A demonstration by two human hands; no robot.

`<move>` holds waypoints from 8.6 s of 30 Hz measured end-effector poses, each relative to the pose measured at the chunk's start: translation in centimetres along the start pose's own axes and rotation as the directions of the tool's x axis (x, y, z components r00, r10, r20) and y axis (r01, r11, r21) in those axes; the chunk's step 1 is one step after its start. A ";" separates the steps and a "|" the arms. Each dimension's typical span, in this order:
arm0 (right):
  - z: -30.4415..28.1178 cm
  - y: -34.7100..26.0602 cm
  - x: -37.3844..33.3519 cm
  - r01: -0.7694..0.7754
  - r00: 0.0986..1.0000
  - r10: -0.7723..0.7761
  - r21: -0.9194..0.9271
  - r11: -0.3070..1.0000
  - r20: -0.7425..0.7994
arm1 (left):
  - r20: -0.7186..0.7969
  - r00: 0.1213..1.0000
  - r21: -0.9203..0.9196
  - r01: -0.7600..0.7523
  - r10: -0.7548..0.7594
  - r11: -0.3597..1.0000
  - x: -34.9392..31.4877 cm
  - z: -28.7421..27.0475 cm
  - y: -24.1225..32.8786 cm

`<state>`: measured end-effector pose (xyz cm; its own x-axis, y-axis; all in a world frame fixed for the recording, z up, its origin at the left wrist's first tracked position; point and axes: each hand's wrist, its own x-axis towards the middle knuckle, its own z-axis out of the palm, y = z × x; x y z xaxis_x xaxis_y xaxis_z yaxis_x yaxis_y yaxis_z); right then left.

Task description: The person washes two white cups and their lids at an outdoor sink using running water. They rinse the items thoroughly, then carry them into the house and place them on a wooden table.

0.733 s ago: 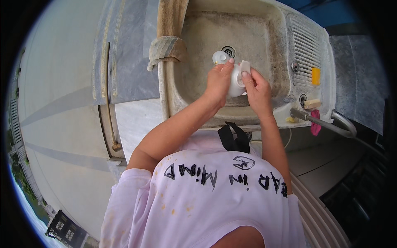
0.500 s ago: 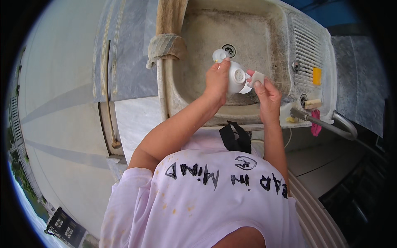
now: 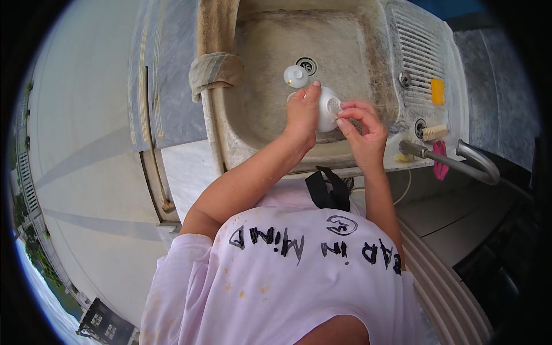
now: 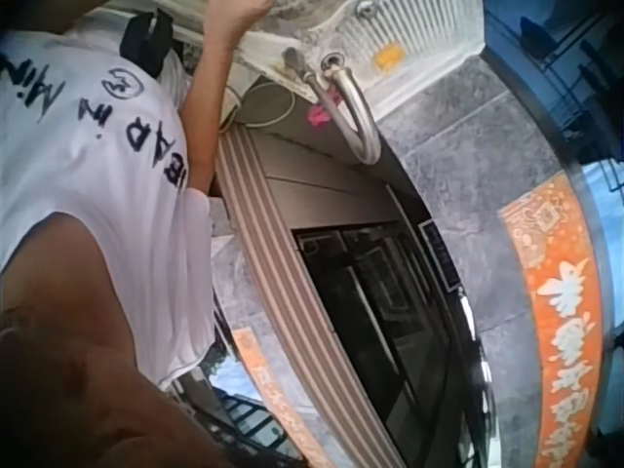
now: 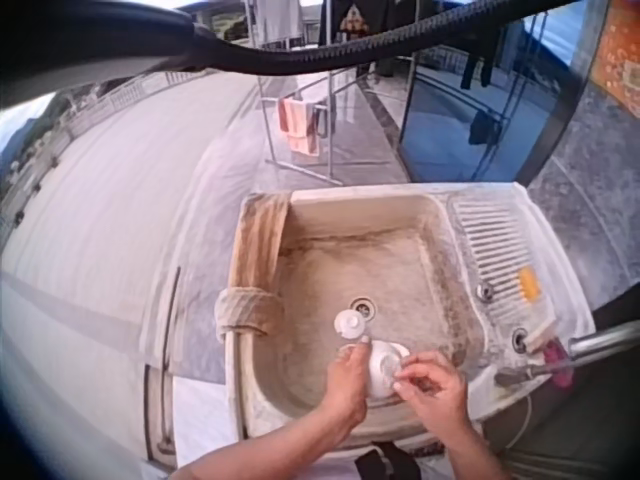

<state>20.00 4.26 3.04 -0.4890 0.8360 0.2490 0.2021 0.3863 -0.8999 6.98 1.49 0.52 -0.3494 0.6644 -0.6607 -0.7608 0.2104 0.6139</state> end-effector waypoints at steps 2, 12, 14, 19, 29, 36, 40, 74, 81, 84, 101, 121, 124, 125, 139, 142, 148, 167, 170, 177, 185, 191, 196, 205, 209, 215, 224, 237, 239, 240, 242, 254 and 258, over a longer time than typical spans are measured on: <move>-0.2 -0.4 0.1 0.018 1.000 -0.018 -0.023 1.000 -0.024 | -0.001 1.000 0.012 0.020 -0.020 1.000 0.1 0.3 -0.2; 0.0 -0.2 1.0 0.082 0.995 -0.098 -0.337 0.938 -0.028 | 0.039 0.998 0.063 0.045 -0.047 0.997 0.0 1.0 -0.9; 0.0 -0.5 1.0 0.087 0.996 -0.088 -0.343 0.935 0.012 | 0.041 0.998 0.050 0.046 -0.048 0.998 0.2 0.7 -1.0; 0.3 0.1 0.7 -0.053 0.998 0.056 -0.132 0.990 0.024 | 0.012 1.000 0.059 0.018 -0.019 0.998 0.5 0.3 -1.1; 1.9 2.1 2.3 -0.247 0.953 0.234 -0.048 0.968 -0.195 | 0.050 0.935 0.464 -0.334 0.352 0.821 0.5 0.7 -1.0; 0.2 3.4 1.9 -0.421 0.884 0.465 0.370 0.828 -0.035 | 0.061 0.980 0.225 -0.196 0.187 0.954 1.6 0.2 -1.4; -0.4 3.6 1.0 -0.485 0.838 0.537 0.577 0.657 0.093 | 0.104 0.995 0.142 -0.004 -0.010 0.990 2.0 0.0 -0.1; -0.9 0.8 2.5 0.118 0.983 -0.089 -0.178 0.977 0.160 | 0.041 0.966 -0.030 0.255 -0.254 0.966 2.2 -0.2 -0.2; 0.2 0.4 2.3 0.165 0.983 -0.145 -0.199 0.966 0.111 | 0.005 0.984 0.102 0.175 -0.176 0.979 2.5 -0.3 -0.1; 0.9 0.5 2.3 0.170 0.985 -0.155 -0.249 0.953 0.079 | -0.021 0.995 0.190 0.096 -0.094 0.977 2.7 -0.7 -1.5; -2.1 4.8 0.9 -0.455 0.891 0.455 0.062 0.889 0.014 | 0.087 0.996 0.118 0.012 -0.022 0.993 2.5 -0.7 0.3; -11.1 3.1 -3.9 -0.002 0.979 -0.160 -0.789 0.614 -0.127 | 0.021 0.975 0.074 0.221 -0.223 0.973 2.7 -1.0 -0.5; -11.1 4.4 -4.0 -0.031 0.965 -0.186 -0.782 0.623 -0.187 | 0.046 0.952 0.039 0.302 -0.303 0.953 2.8 -0.7 -1.3; -10.9 5.5 -4.5 -0.086 0.949 -0.171 -0.740 0.667 -0.264 | 0.045 0.944 0.044 0.326 -0.328 0.944 2.5 -0.1 -1.3; -10.6 6.1 -0.9 -0.333 0.942 0.165 -0.873 0.358 -0.291 | -0.031 0.905 0.203 0.420 -0.423 0.884 1.7 4.3 -6.6; -8.8 2.6 -1.4 -0.025 0.976 -0.201 -0.959 0.281 -0.084 | -0.027 0.921 0.186 0.387 -0.389 0.903 1.1 4.6 -6.8; -3.1 4.6 -4.7 -0.244 0.970 0.218 -0.416 0.876 -0.111 | 0.092 0.908 0.124 0.396 -0.408 0.910 1.5 4.2 -8.0; -0.7 9.2 -2.3 -0.611 0.726 0.687 0.449 0.652 -0.011 | 0.030 0.934 0.255 0.336 -0.355 0.907 2.1 1.7 -6.8; -1.2 8.2 -2.2 -0.547 0.798 0.578 0.198 0.813 -0.168 | 0.090 0.887 0.249 0.419 -0.452 0.873 2.1 2.4 -6.6; -1.4 4.1 -2.3 -0.224 0.972 0.210 -0.146 0.964 -0.102 | 0.342 0.825 -0.017 0.485 -0.451 0.875 4.4 3.3 -6.5; -4.0 6.6 -2.6 -0.260 0.956 0.195 -0.324 0.910 -0.219 | 0.565 0.673 0.039 0.555 -0.476 0.831 4.4 3.5 -5.7; -3.6 9.6 -1.7 -0.390 0.920 0.372 -0.404 0.827 -0.126 | 0.470 0.730 0.009 0.558 -0.496 0.830 5.3 2.5 -8.2; -4.0 9.1 -0.6 -0.246 0.969 0.199 -0.555 0.795 -0.145 | 0.446 0.730 0.103 0.532 -0.517 0.840 5.1 2.6 -7.3; -2.4 10.2 0.1 -0.449 0.889 0.441 -0.421 0.788 -0.123 | 0.294 0.884 0.390 0.236 -0.363 0.890 6.8 1.1 -9.0; -2.2 7.8 1.1 -0.803 0.582 0.809 -0.103 0.587 0.082 | 0.271 0.896 0.557 0.154 -0.353 0.816 8.0 0.0 -8.7; -1.9 8.4 1.1 -0.366 0.925 0.376 -0.397 0.842 -0.056 | 0.329 0.910 0.677 -0.040 -0.254 0.735 9.0 0.4 -8.7; -2.1 9.2 1.9 -0.078 0.980 0.187 -0.732 0.677 0.067 | 0.389 0.834 0.635 0.065 -0.392 0.769 11.2 -1.8 -8.3; -3.5 20.5 4.6 -0.226 0.888 0.457 -0.819 0.528 0.049 | 0.433 0.894 0.891 -0.404 0.118 -0.209 14.2 -7.5 -4.4; -3.0 22.6 4.4 -0.288 0.868 0.494 -0.774 0.564 0.038 | 0.452 0.891 0.874 -0.430 0.052 -0.225 14.6 -8.6 -5.1; -2.7 23.3 4.4 -0.336 0.853 0.522 -0.738 0.585 0.026 | 0.465 0.884 0.867 -0.444 0.046 -0.227 14.9 -9.1 -5.4; -2.3 25.4 3.7 -0.452 0.812 0.583 -0.625 0.636 0.005 | 0.480 0.876 0.861 -0.460 0.048 -0.217 15.4 -9.7 -5.9; -3.3 21.4 4.6 -0.271 0.877 0.480 -0.833 0.482 -0.008 | 0.459 0.855 0.876 -0.481 0.243 0.037 13.2 -5.2 -2.3; -3.6 19.3 4.1 0.001 0.754 0.554 -0.843 0.537 0.354 | 0.497 0.851 0.824 -0.524 0.168 0.216 12.2 -3.0 -2.5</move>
<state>24.96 16.58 -12.04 -0.5569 0.7061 -0.4374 0.8237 0.5372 -0.1814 3.01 6.88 -10.40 -0.1533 0.9574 -0.2445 0.4695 0.2883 0.8345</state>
